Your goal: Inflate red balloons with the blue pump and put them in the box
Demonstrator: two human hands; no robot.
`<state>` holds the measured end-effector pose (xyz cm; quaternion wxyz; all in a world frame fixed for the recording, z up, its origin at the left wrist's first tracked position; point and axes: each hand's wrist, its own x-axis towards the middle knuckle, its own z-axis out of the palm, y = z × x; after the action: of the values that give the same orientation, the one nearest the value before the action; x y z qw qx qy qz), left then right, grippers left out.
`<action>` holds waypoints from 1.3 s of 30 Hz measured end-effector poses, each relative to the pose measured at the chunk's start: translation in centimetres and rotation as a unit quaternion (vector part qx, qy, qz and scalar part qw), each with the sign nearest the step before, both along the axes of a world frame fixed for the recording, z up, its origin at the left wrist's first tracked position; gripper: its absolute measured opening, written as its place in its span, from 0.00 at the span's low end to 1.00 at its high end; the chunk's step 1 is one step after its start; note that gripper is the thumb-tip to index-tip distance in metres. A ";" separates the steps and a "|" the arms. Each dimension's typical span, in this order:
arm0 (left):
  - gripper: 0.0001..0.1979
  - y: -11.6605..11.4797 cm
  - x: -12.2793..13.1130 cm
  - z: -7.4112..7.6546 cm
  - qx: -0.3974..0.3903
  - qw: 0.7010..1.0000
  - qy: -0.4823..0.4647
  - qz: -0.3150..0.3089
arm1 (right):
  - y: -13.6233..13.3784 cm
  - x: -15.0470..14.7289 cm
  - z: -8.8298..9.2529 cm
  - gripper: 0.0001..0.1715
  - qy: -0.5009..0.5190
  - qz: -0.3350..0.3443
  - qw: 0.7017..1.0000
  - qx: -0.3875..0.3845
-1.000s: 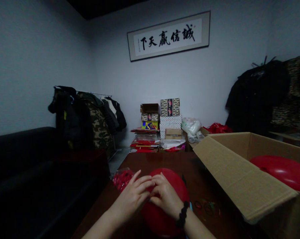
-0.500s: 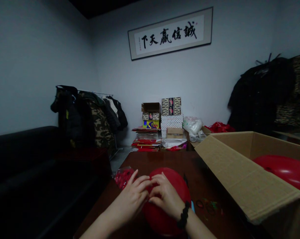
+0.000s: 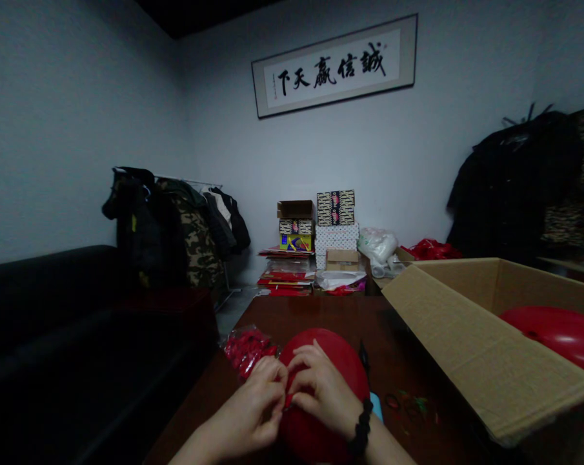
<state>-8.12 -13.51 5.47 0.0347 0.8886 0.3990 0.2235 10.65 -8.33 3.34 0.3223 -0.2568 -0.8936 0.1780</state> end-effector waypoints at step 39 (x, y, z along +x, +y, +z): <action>0.15 2.6 0.8 -4.2 0.109 0.912 -0.370 0.137 | -0.5 -1.3 -3.0 0.08 0.245 -0.042 0.968 0.024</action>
<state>-7.32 -10.94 1.30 0.0513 0.6772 0.4489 0.5808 9.36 -8.80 0.29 0.5443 -0.2352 -0.7799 0.2003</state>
